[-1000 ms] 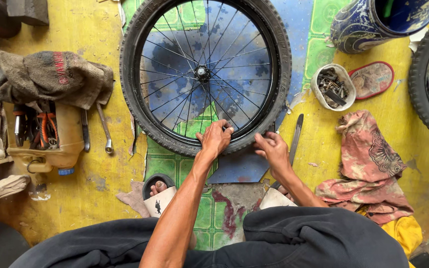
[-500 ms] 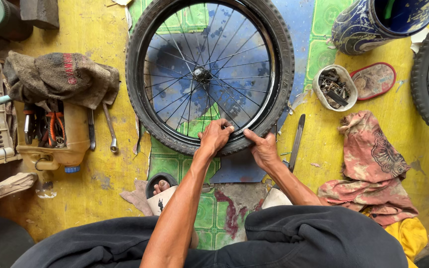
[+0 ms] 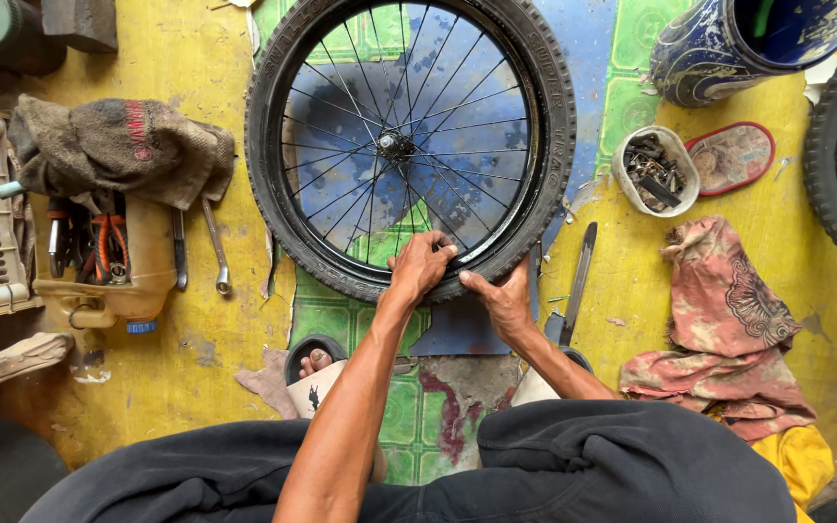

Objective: The person sits on the floor of a bicycle repair shop and mounts a bicycle tire onto a wheel rim. They apply liquid around the tire bead with a brush, align the tire over the rim, press and work the bead into the rim by hand around the circumference, and finally use a metal tire lever to seat the remaining bead section.

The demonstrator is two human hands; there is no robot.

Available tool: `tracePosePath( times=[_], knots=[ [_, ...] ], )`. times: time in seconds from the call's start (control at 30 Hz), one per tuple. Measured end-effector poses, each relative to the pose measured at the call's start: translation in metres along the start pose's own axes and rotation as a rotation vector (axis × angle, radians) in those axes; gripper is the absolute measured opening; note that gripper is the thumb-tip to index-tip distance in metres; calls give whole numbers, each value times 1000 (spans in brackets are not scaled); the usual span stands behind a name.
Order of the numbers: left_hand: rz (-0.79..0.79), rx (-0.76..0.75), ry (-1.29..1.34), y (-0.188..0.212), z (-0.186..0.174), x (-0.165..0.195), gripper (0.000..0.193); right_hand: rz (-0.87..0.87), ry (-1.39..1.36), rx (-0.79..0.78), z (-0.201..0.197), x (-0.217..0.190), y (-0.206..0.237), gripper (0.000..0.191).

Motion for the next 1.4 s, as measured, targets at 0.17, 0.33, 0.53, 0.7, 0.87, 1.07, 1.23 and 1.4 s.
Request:
tracePosePath(
  times=[0.17, 0.33, 0.53, 0.7, 0.87, 1.07, 1.23, 1.4],
  knots=[
    [29, -7, -14, 2, 4, -4, 25, 110, 151, 86, -15, 17, 3, 85],
    [40, 7, -17, 2, 3, -5, 25, -27, 269, 35, -17, 17, -2, 82],
    [45, -24, 1, 1, 3, -1, 27, -122, 384, 24, -15, 7, -5, 82],
    [86, -83, -12, 3, 0, 5, 32, -165, 507, 69, -15, -2, -7, 81],
    [98, -138, 1, 4, 0, 8, 31, -145, 409, 69, -14, -1, -10, 80],
    [98, -71, 27, 5, 1, 6, 30, -53, 318, 74, -19, 4, -11, 78],
    [66, -69, 108, 1, 1, 2, 30, -24, 186, 69, -24, -1, -17, 73],
    [38, -49, 47, 4, 2, 1, 33, -52, -93, 70, -37, -28, -49, 63]
  ],
)
Point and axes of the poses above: each hand's wrist, its own y-axis away from the middle knuckle, its own z-axis out of the palm, x = y × z, the point moved 10 cm from there along -y, towards the middle knuckle, and after that the axes turned 5 degrees about -y, right-handed, at the moved point
